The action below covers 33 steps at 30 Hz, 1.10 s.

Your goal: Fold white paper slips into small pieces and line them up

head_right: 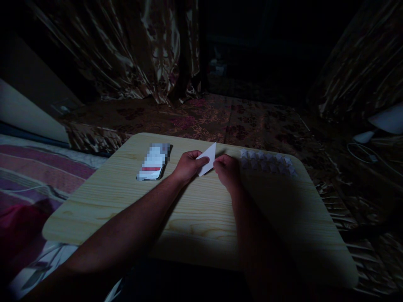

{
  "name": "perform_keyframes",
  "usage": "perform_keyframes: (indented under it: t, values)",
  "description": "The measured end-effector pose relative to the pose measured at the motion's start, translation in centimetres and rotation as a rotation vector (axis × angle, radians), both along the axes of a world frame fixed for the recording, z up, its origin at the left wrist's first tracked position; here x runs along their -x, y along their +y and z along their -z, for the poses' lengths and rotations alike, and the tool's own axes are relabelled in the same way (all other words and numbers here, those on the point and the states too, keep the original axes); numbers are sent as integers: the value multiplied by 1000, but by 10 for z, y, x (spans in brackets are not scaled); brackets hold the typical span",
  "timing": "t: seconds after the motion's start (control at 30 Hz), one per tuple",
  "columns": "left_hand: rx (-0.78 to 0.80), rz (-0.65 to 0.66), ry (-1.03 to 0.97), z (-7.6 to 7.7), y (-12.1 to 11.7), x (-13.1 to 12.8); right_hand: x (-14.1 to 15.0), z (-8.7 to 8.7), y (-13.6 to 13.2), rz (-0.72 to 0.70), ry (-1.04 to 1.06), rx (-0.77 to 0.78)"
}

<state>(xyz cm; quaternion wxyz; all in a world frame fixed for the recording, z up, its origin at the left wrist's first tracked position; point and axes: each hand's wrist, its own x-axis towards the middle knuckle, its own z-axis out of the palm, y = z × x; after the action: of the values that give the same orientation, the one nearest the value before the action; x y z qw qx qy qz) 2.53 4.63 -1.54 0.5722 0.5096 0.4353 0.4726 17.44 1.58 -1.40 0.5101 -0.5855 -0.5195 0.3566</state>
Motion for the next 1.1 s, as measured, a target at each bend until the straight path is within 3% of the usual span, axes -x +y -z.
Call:
perform_keyframes:
  t: [0.53, 0.83, 1.1]
  values:
    - [-38, 50, 87, 3, 1, 1, 0, -1, 2, 69, 9, -27]
    - [-16, 67, 86, 1, 0, 0, -2, -11, -3, 46, 7, -2]
    - [-46, 88, 124, 0, -1, -2, -4, -4, 0, 97, -38, -54]
